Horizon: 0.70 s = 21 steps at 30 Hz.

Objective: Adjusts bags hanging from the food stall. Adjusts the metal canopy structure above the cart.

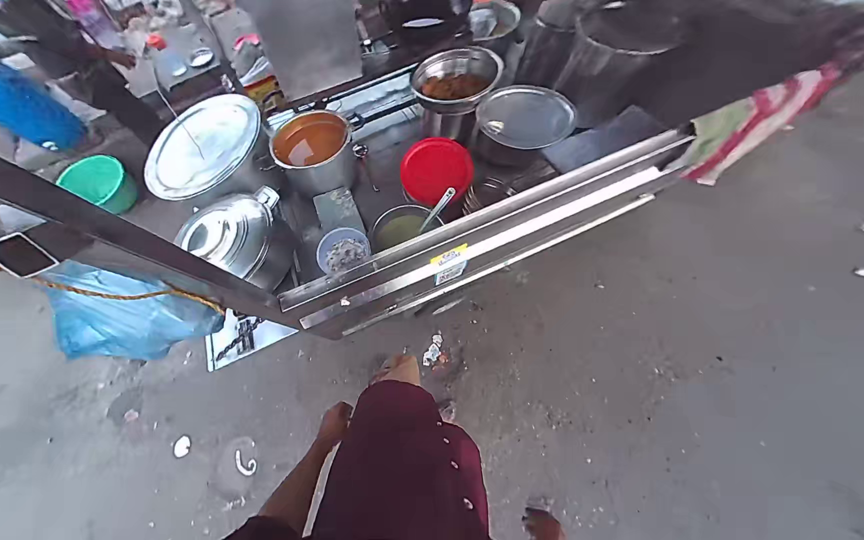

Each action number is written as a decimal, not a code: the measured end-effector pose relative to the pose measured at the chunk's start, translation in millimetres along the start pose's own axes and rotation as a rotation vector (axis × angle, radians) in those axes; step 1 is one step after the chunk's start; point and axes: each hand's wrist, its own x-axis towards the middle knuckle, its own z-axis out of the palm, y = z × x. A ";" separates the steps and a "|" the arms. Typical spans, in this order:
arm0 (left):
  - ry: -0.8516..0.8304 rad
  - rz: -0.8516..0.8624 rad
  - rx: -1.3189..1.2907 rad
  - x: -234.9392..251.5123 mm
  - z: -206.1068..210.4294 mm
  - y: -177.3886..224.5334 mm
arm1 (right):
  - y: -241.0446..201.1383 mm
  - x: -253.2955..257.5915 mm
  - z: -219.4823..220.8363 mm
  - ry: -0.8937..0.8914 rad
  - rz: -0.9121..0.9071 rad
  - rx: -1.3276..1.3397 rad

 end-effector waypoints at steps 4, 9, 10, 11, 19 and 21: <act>0.099 0.064 0.279 -17.6 31.9 58.2 | -111.0 42.2 -106.7 0.270 -0.201 0.229; -0.008 -0.021 -0.124 40.1 30.8 55.3 | -307.7 41.6 -182.4 0.569 -0.657 0.367; -0.057 -0.055 -0.142 48.9 28.7 56.8 | -344.1 28.9 -192.8 0.631 -0.765 0.391; -0.098 -0.073 -0.130 60.1 23.0 61.1 | -380.8 15.3 -201.5 0.683 -0.890 0.407; -0.260 -0.127 -0.146 98.2 -61.2 180.7 | -657.0 -71.3 -248.9 0.590 -1.772 0.065; -0.224 -0.130 -0.002 76.3 -70.3 220.1 | -703.9 -73.4 -241.8 0.456 -1.848 -0.023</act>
